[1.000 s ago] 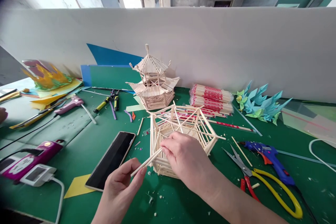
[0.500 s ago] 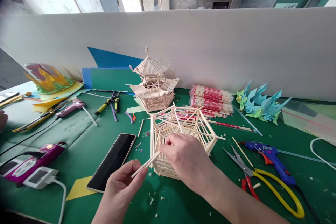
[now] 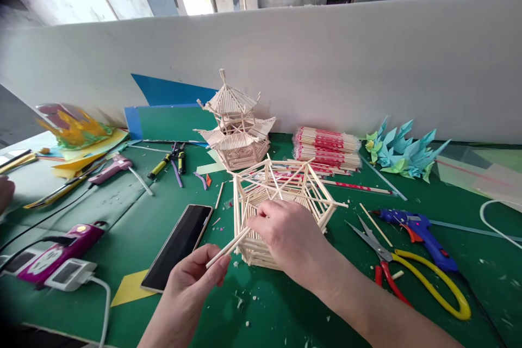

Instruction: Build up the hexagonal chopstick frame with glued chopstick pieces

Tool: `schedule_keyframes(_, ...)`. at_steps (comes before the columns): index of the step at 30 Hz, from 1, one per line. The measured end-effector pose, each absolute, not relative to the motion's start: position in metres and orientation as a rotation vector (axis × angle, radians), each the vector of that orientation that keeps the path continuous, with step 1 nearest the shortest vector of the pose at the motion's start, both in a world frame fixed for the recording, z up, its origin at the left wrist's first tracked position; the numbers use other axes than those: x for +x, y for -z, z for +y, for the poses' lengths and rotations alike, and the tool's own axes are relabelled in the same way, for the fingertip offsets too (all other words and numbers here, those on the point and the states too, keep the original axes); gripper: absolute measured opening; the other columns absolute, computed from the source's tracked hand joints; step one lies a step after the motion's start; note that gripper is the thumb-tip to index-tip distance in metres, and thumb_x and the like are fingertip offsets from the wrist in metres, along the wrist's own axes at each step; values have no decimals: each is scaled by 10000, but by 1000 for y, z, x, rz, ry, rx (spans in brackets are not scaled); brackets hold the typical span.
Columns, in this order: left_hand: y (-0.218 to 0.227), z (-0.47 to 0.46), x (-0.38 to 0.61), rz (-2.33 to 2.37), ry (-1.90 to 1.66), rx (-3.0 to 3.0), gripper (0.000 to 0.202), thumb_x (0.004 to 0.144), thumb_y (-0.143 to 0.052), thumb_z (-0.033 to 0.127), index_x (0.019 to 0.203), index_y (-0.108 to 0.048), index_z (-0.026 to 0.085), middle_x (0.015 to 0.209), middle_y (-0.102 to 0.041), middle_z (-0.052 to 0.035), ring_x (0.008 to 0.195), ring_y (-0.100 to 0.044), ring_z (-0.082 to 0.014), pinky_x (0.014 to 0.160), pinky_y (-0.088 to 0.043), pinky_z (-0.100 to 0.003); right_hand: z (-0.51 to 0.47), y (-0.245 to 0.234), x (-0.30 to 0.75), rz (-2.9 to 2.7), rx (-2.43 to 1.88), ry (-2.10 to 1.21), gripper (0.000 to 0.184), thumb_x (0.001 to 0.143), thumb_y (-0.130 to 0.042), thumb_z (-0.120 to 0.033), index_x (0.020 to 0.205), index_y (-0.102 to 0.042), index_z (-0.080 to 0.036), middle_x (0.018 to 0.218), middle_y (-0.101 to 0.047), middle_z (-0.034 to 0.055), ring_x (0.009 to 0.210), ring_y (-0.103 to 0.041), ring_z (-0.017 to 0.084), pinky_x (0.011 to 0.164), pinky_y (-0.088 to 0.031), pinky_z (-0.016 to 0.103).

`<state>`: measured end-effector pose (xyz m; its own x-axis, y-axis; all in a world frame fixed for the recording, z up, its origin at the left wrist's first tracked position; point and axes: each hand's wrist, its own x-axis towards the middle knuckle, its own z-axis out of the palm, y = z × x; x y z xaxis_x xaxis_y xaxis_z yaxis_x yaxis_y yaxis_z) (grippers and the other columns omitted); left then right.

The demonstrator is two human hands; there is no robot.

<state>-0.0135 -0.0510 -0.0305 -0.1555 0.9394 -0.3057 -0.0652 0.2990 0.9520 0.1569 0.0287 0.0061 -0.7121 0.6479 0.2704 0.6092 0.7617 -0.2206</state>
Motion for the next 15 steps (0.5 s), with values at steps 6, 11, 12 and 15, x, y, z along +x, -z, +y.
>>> schedule_keyframes(6,31,-54,-12,1359,-1154,793,358,721,-641,468,585,-528,157,538,-444,39,563,-333,-94,541,-269,-199,29,-6,160,-2601,-987,-159,261,769,-570,-15,910,-677,-207,815,-641,13,745,-596,157,638,-456,280)
schedule_keyframes(11,37,-55,-11,1327,-1176,740,353,720,-648,466,604,-530,154,539,-446,44,560,-344,-93,544,-280,-200,29,-6,161,-2575,-986,-208,261,776,-556,-15,911,-677,-203,854,-650,19,785,-608,161,667,-477,285)
schedule_keyframes(12,37,-55,-11,1322,-1176,738,352,719,-650,466,607,-530,154,541,-448,43,562,-348,-93,545,-283,-200,29,-6,161,-2574,-985,-214,263,778,-552,-17,919,-676,-201,855,-651,21,785,-611,161,665,-480,285)
schedule_keyframes(15,39,-56,-10,1327,-1171,742,360,722,-645,470,605,-520,154,546,-449,43,564,-344,-94,542,-281,-202,28,-6,162,-2568,-979,-231,273,786,-539,-22,951,-669,-196,855,-651,27,780,-616,161,654,-490,284)
